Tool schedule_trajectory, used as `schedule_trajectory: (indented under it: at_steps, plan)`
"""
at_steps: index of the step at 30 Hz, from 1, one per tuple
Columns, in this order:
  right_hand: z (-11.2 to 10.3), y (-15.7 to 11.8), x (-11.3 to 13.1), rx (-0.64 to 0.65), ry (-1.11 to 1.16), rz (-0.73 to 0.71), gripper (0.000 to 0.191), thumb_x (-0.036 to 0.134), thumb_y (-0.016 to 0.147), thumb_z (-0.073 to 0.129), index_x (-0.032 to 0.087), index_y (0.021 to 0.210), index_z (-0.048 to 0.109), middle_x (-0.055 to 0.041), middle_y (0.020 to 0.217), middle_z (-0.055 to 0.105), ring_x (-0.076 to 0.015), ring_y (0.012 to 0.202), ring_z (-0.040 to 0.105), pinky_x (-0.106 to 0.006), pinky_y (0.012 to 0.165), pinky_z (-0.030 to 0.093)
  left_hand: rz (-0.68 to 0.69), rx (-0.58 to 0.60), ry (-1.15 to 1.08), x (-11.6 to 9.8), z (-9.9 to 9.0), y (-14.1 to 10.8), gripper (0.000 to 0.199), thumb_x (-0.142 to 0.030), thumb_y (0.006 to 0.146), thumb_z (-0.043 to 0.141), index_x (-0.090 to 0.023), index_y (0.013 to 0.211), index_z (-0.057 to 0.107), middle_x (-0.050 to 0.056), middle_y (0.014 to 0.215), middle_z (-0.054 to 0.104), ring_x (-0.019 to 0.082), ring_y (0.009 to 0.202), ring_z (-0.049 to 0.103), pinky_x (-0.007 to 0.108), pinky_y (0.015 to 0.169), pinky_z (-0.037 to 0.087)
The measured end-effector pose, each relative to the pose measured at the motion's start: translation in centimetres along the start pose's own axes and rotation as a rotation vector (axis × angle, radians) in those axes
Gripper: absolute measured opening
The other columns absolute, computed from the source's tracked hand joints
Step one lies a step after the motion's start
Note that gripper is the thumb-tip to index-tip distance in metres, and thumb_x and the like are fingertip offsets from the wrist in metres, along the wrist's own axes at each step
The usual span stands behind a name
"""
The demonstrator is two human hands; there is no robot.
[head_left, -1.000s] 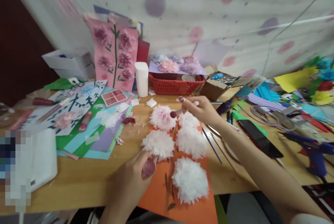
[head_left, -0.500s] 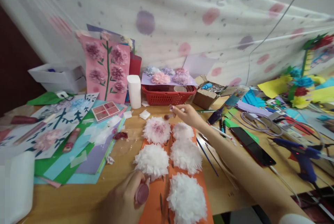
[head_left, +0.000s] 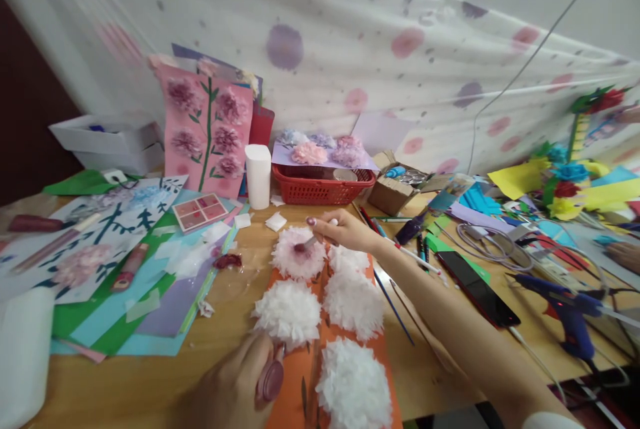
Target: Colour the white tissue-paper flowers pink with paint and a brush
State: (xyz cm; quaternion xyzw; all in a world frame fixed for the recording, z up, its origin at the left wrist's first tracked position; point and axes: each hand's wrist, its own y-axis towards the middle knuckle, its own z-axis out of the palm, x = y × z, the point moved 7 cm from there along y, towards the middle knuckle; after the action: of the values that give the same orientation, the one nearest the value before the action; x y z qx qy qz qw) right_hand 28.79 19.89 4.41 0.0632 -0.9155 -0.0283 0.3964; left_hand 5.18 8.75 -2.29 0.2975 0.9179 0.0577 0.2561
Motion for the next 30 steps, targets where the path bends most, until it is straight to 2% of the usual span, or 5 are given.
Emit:
schedule_trajectory:
  at_steps: [13,19,23,26,30]
  plan:
    - [-0.8,0.8,-0.3,-0.074,-0.153,0.053,0.058,0.066,0.089,0.05,0.017,0.063,0.064,-0.0035,0.056,0.06,-0.0129,0.051,0.048,-0.025,0.053,0.033,-0.009,0.022,-0.043,-0.1,0.2,-0.2,0.027,-0.01,0.089,0.04,-0.026,0.074,0.057,-0.003,0.076,0.068,0.012,0.052,0.057,0.025,0.047,0.026]
    - [-0.6,0.5,3.4,-0.092,-0.087,-0.056,0.052,0.055,0.094,0.047,0.017,0.063,0.065,-0.0006,0.056,0.059,-0.0116,0.051,0.046,-0.025,0.055,0.034,0.127,-0.366,-0.245,1.1,-3.4,-0.3,0.024,-0.014,0.09,0.054,-0.022,0.069,0.047,-0.004,0.063,0.053,0.011,0.059,0.054,0.021,0.061,0.04]
    - [1.9,1.9,7.5,-0.09,0.008,-0.181,0.031,0.038,0.096,0.046,0.015,0.092,0.068,-0.0011,0.07,0.065,-0.012,0.059,0.056,-0.023,0.059,0.039,0.093,-0.579,0.046,3.8,-5.4,0.4,0.014,-0.018,0.086,0.064,-0.022,0.099,0.064,0.007,0.097,0.066,0.023,0.091,0.06,0.034,0.083,0.048]
    - [5.6,4.3,10.0,-0.001,-0.004,-0.277,0.016,0.016,0.084,0.058,0.016,0.096,0.068,0.0001,0.074,0.067,-0.0118,0.065,0.06,-0.022,0.065,0.042,-0.027,-0.499,0.265,5.3,-4.1,1.2,0.036,-0.019,0.087,0.06,-0.024,0.122,0.065,0.015,0.13,0.061,0.034,0.117,0.054,0.05,0.096,0.045]
    - [9.5,7.4,11.3,0.094,-0.051,-0.306,0.015,0.007,0.073,0.065,0.016,0.085,0.068,0.0014,0.071,0.066,-0.0123,0.065,0.06,-0.022,0.067,0.043,-0.131,-0.4,0.41,5.7,-2.3,1.3,0.044,-0.018,0.088,0.057,-0.025,0.131,0.064,0.019,0.141,0.056,0.04,0.129,0.047,0.061,0.098,0.042]
